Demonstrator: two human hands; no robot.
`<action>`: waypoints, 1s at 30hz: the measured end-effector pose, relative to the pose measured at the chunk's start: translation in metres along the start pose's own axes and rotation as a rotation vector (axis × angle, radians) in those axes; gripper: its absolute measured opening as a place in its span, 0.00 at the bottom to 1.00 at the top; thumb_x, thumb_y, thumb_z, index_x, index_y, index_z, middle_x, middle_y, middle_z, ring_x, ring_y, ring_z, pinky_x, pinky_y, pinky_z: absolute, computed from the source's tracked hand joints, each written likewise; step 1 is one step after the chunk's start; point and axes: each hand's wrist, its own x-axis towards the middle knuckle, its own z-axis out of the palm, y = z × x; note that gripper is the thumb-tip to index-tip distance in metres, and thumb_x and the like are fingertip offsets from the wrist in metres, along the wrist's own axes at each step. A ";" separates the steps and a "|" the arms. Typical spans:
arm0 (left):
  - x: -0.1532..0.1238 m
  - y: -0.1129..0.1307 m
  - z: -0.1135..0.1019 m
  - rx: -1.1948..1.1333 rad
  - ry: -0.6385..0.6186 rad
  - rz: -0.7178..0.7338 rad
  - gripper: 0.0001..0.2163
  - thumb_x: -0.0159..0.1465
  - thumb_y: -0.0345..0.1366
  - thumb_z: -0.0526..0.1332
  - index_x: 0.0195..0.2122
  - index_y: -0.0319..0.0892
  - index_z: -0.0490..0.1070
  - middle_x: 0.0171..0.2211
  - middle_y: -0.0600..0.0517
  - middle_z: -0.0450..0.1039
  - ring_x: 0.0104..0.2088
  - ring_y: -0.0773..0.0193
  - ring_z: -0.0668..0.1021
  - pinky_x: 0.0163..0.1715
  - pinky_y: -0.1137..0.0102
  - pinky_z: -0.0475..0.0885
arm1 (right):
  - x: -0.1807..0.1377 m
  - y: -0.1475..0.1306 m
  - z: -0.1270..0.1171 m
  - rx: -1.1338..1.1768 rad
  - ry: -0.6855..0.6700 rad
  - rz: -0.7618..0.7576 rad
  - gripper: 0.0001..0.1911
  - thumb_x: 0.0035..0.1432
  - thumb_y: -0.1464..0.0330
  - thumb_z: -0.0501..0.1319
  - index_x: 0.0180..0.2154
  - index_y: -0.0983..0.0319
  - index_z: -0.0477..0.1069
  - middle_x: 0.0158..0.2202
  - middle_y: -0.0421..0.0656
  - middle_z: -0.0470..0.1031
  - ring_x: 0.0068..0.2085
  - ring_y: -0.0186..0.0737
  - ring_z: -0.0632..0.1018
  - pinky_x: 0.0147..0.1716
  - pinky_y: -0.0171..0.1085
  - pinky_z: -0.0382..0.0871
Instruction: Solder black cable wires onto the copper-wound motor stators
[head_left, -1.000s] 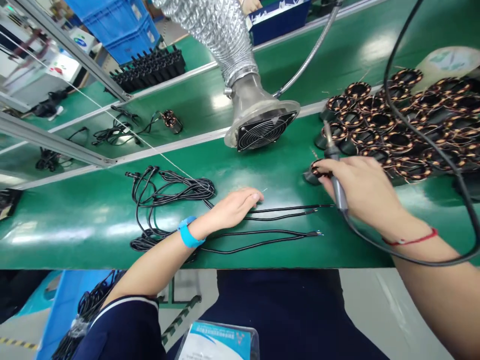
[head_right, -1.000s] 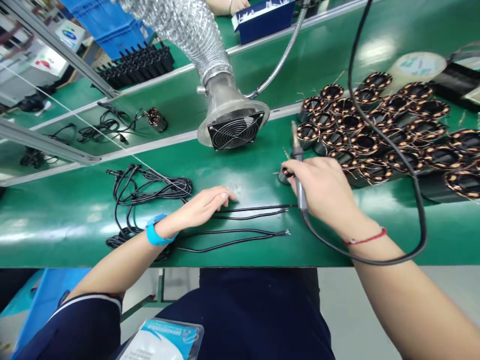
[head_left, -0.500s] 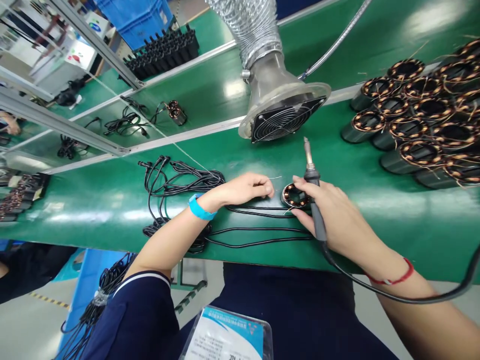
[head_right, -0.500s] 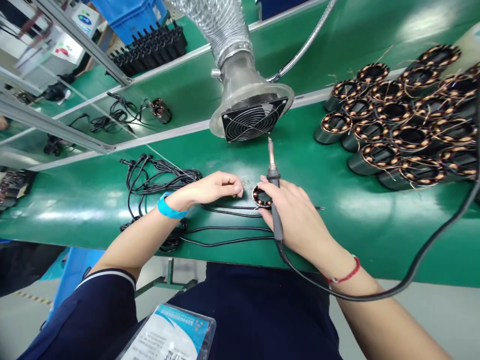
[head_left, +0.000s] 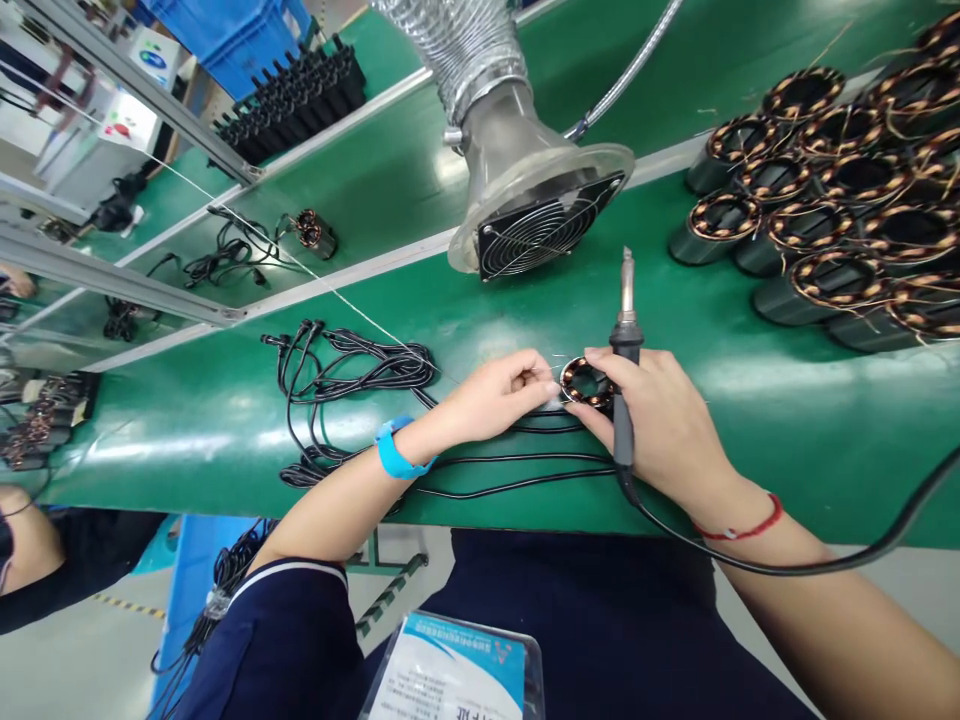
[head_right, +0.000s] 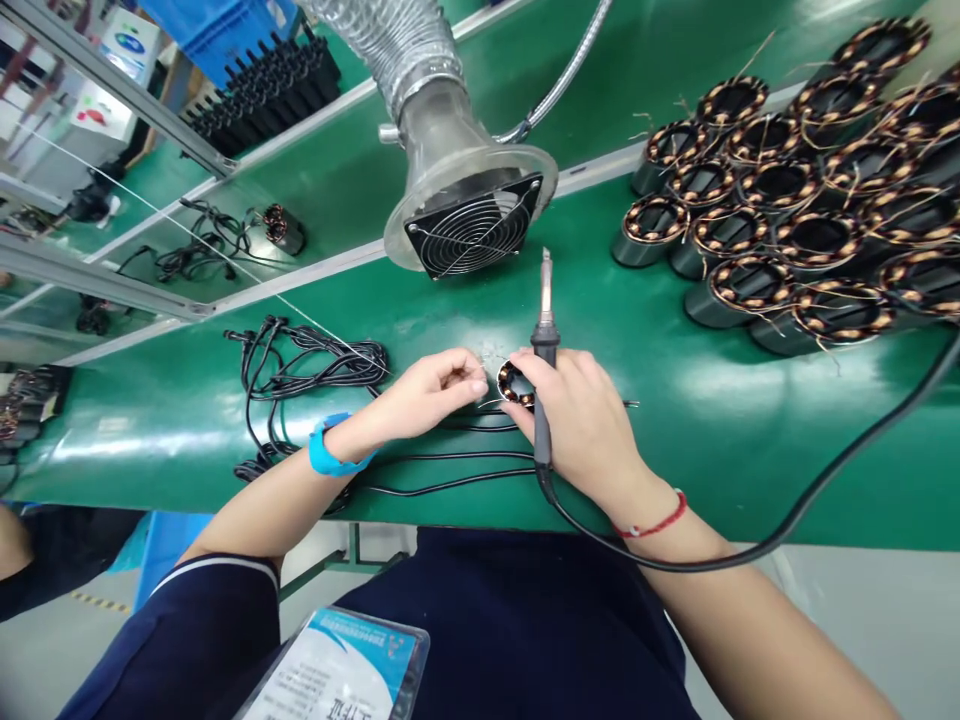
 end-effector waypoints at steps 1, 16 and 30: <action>0.000 0.000 0.000 0.033 0.018 0.028 0.06 0.64 0.35 0.60 0.31 0.39 0.68 0.27 0.56 0.67 0.30 0.70 0.68 0.34 0.72 0.64 | 0.000 0.000 0.000 0.002 -0.001 0.002 0.21 0.64 0.59 0.57 0.55 0.61 0.65 0.44 0.50 0.76 0.42 0.50 0.74 0.42 0.47 0.70; 0.009 -0.012 0.005 -0.132 -0.131 0.021 0.09 0.62 0.38 0.65 0.31 0.37 0.75 0.31 0.52 0.73 0.33 0.69 0.72 0.40 0.71 0.68 | 0.000 0.004 -0.002 -0.112 0.065 0.033 0.22 0.64 0.58 0.57 0.55 0.63 0.64 0.39 0.50 0.75 0.40 0.50 0.73 0.39 0.46 0.69; 0.005 -0.007 0.025 0.723 -0.101 0.009 0.05 0.63 0.31 0.61 0.40 0.40 0.71 0.44 0.47 0.70 0.41 0.60 0.74 0.44 0.64 0.69 | 0.001 0.023 -0.020 0.084 0.110 0.034 0.28 0.60 0.66 0.61 0.61 0.58 0.61 0.55 0.50 0.74 0.53 0.53 0.76 0.51 0.52 0.71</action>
